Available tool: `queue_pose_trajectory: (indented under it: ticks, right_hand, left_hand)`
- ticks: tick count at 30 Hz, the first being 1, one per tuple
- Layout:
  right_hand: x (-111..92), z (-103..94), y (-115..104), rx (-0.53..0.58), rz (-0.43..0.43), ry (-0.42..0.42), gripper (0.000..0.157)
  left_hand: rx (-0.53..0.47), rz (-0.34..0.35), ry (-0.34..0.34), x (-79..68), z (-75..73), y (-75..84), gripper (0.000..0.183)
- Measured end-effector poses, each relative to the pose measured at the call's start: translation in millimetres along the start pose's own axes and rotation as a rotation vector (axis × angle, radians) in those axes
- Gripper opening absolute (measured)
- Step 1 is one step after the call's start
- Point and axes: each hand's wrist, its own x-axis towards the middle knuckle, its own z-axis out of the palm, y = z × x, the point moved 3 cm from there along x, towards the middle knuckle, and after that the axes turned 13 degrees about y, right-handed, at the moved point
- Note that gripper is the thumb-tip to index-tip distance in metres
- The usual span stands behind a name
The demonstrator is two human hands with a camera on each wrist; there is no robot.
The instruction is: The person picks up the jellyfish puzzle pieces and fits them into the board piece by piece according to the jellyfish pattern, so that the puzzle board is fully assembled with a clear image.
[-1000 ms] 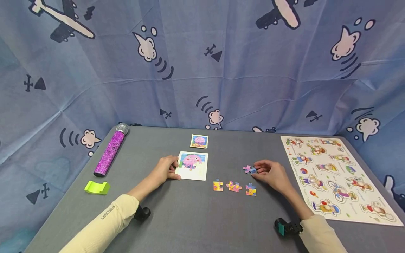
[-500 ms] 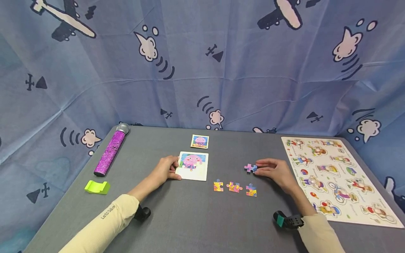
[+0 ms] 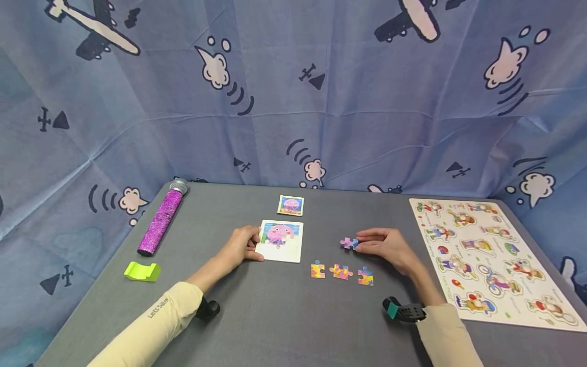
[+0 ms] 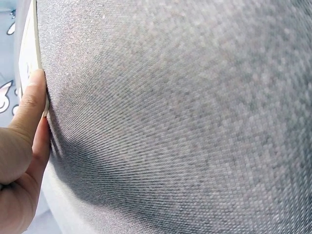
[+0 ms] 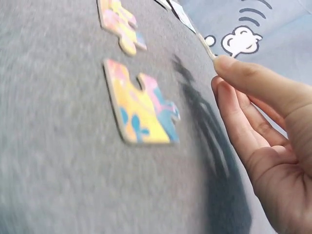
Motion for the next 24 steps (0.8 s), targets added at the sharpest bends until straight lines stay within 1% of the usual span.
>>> queue_pose_trajectory:
  ticks: [6,12,18,21,24]
  right_hand:
    - [4.4,12.2,-3.6,0.027,0.008,-0.001,0.052]
    - [9.9,24.5,-7.5,0.034,-0.006,-0.009,0.049]
    - [14.6,37.7,-11.9,0.060,-0.007,-0.026,0.048]
    - [16.8,44.2,-14.0,0.071,-0.020,-0.024,0.046]
    - [19.2,50.7,-15.8,0.066,-0.023,-0.020,0.046]
  left_hand:
    - [0.001,-0.012,0.000,0.4,-0.6,1.5,0.045]
    - [-0.005,-0.029,0.003,0.4,-1.2,2.4,0.044]
    - [0.000,-0.003,0.005,0.3,-1.1,1.5,0.044]
    - [0.006,-0.003,0.003,0.5,-1.2,1.6,0.044]
    - [0.016,-0.025,-0.003,0.6,-1.5,1.8,0.044]
